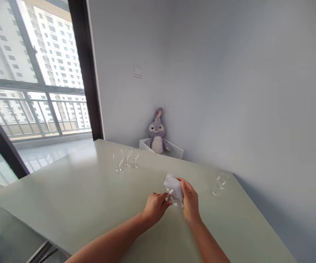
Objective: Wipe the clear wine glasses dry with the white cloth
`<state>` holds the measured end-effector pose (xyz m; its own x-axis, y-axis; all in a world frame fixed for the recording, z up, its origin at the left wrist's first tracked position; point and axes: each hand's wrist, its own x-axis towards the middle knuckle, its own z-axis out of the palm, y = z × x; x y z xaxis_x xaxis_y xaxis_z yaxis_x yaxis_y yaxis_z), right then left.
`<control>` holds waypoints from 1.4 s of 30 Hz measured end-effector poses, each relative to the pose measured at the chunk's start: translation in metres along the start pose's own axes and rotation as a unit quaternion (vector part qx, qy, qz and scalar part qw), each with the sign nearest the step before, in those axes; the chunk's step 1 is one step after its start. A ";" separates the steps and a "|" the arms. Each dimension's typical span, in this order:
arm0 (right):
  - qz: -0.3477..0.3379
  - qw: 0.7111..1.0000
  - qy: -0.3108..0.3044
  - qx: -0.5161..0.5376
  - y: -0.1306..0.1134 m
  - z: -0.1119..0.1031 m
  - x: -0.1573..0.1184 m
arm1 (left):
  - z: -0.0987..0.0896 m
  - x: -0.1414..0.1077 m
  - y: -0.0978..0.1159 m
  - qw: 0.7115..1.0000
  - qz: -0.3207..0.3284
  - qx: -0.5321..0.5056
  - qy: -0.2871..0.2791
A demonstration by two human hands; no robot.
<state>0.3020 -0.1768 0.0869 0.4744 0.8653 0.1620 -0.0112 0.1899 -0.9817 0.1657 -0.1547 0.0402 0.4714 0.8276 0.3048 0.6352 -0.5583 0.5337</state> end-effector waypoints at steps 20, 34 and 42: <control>-0.142 0.912 -0.113 -0.368 0.043 -0.005 -0.050 | -0.006 0.007 -0.008 0.992 -0.103 -0.046 0.062; -0.097 0.958 -0.151 -0.225 -0.004 0.003 -0.027 | -0.013 0.013 -0.015 0.975 -0.016 -0.177 0.135; 0.035 0.994 -0.102 -0.034 0.031 0.037 -0.009 | 0.012 0.010 -0.005 0.985 0.052 -0.121 0.110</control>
<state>0.2652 -0.1613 0.0584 0.2853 0.9529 0.1028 0.0239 0.1001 -0.9947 0.1744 -0.1446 0.0313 0.3653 0.7740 0.5171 0.4138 -0.6326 0.6546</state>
